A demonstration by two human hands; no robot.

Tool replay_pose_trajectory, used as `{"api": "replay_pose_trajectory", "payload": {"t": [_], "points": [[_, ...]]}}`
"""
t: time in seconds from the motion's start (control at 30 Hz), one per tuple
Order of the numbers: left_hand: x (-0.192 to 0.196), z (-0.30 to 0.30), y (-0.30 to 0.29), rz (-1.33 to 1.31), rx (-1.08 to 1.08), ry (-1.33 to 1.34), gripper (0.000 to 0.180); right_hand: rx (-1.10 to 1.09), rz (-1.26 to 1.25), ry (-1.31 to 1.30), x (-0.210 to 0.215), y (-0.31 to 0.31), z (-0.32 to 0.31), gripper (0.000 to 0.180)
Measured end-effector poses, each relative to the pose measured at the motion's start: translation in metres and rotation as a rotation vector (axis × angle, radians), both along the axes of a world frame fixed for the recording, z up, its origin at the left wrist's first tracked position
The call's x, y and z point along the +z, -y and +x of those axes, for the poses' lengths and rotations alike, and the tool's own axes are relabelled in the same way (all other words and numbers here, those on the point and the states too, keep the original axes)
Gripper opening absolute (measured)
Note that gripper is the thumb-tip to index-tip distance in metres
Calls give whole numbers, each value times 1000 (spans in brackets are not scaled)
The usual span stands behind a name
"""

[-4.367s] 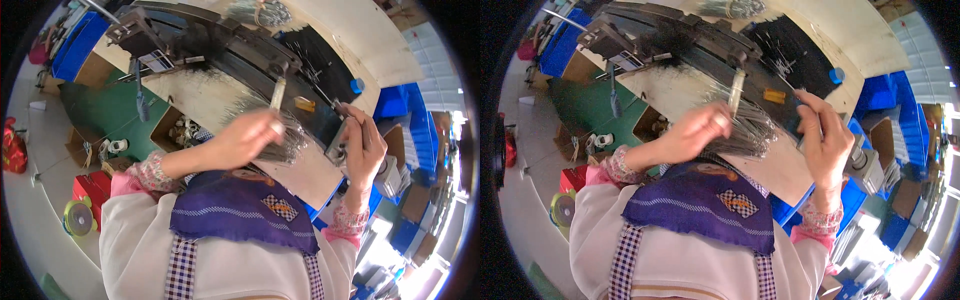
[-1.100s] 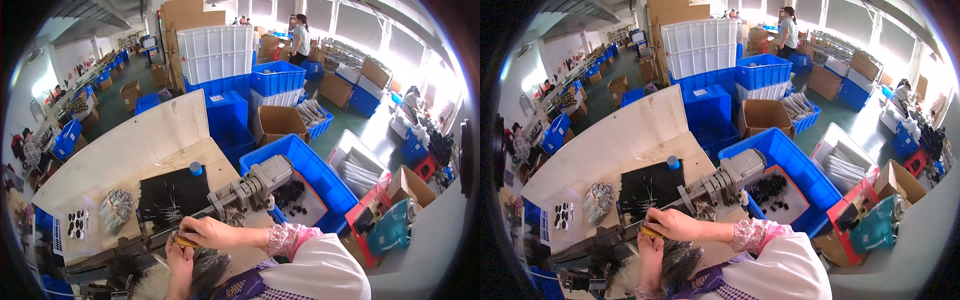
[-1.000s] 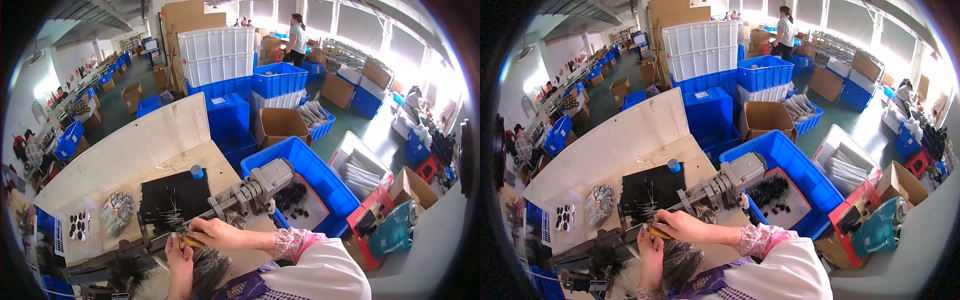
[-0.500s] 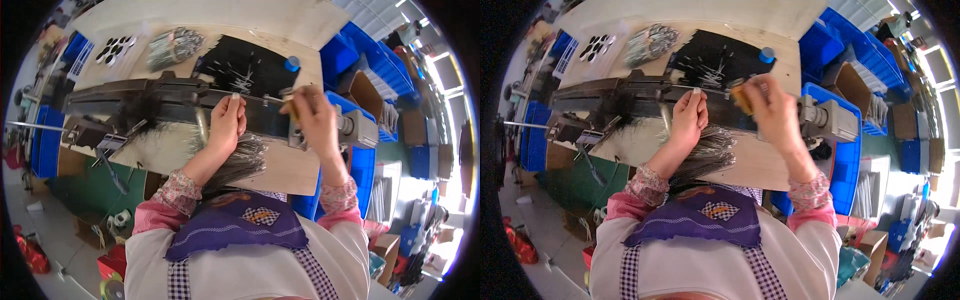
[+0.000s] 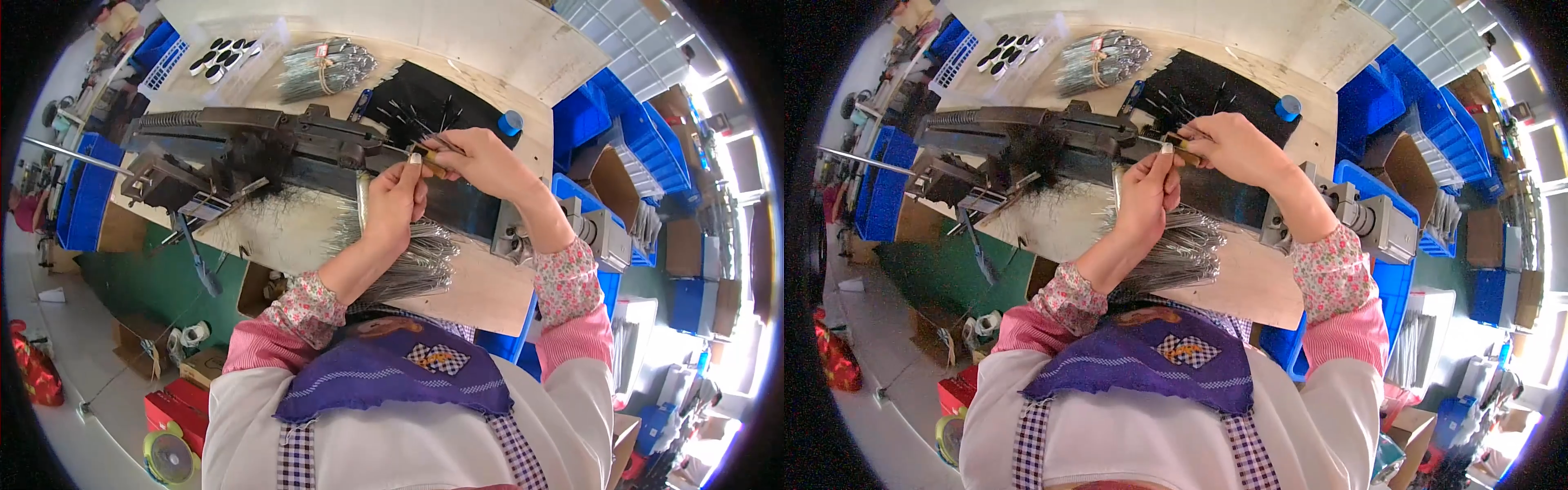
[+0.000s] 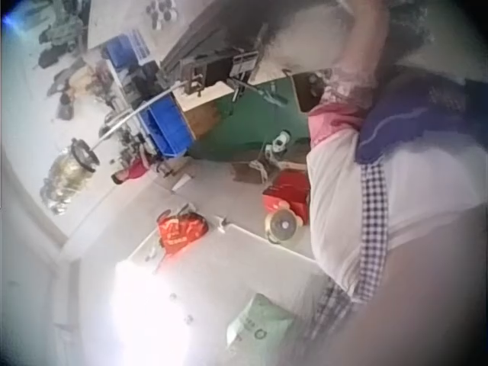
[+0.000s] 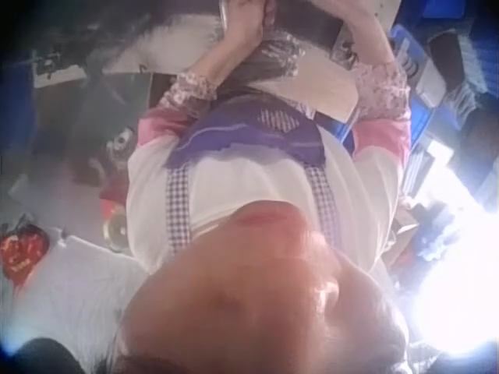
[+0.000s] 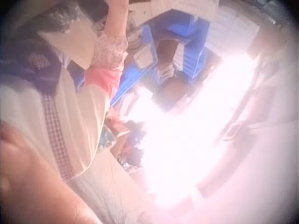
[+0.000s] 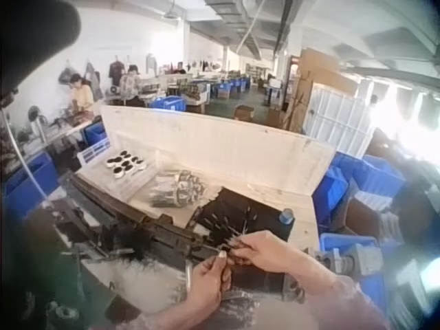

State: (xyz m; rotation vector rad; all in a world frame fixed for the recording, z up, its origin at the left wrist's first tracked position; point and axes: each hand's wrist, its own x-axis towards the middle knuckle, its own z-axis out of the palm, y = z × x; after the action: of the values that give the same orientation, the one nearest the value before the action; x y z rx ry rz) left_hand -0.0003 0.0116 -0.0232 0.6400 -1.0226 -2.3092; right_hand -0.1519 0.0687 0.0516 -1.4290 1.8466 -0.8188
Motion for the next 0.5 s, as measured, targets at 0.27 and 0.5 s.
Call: {"api": "replay_pose_trajectory", "payload": {"t": [0.27,0.5], "points": [[4,-2,-3,44,-156,12,48,4,167,350,-1,7,-26,24],[19,-9,-9,292,-229,-208,75,-12,134,155,0,4,-17,21]]}}
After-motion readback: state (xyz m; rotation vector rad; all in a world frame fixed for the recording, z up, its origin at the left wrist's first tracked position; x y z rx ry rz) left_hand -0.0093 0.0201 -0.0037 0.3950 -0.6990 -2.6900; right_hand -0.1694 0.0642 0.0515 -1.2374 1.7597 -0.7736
